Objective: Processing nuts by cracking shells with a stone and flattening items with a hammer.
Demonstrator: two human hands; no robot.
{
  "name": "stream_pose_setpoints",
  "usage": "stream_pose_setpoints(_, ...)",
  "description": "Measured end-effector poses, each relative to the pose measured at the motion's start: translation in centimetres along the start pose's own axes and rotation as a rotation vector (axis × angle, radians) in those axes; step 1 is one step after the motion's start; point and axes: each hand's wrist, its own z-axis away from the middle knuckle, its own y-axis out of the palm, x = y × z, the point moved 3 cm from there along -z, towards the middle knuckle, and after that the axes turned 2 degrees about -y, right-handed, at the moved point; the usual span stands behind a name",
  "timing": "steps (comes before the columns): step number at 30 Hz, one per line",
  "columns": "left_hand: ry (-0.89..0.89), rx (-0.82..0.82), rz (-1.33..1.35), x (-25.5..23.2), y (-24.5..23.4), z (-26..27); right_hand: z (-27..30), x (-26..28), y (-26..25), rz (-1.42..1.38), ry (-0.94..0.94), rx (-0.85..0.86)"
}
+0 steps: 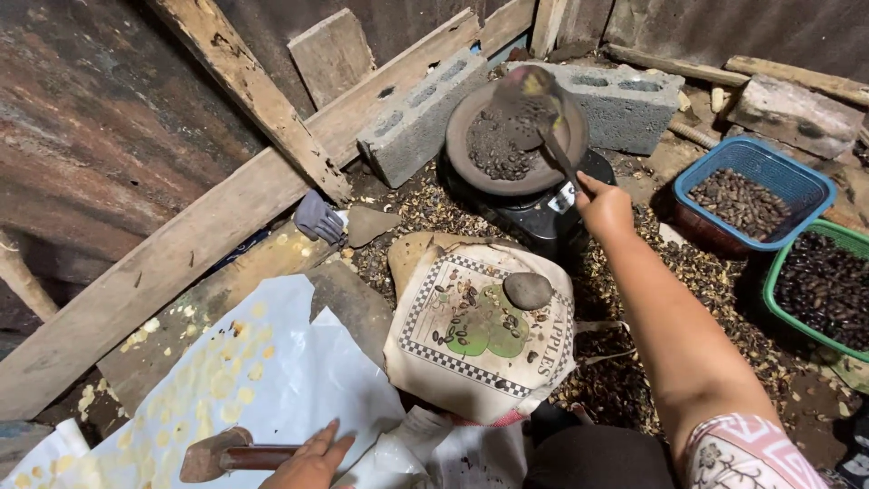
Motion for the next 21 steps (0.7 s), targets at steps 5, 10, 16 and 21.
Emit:
stream_pose_setpoints(5,0.007,0.006,0.088,-1.2,-0.9,1.4,2.0,0.1,-3.0,0.025,-0.213,-0.015)
stream_pose_setpoints(10,0.185,-0.425,0.032,-3.6,-1.5,1.5,3.2,0.4,-3.2,0.118,-0.175,0.098)
stream_pose_setpoints(16,0.447,-0.683,-0.008,-6.5,-7.6,-3.3,3.6,4.0,-0.9,0.442,-0.438,-0.061)
stream_pose_setpoints(21,0.536,-0.958,-0.032,-9.9,-9.4,-10.5,13.0,12.7,3.3,0.034,-0.731,0.371)
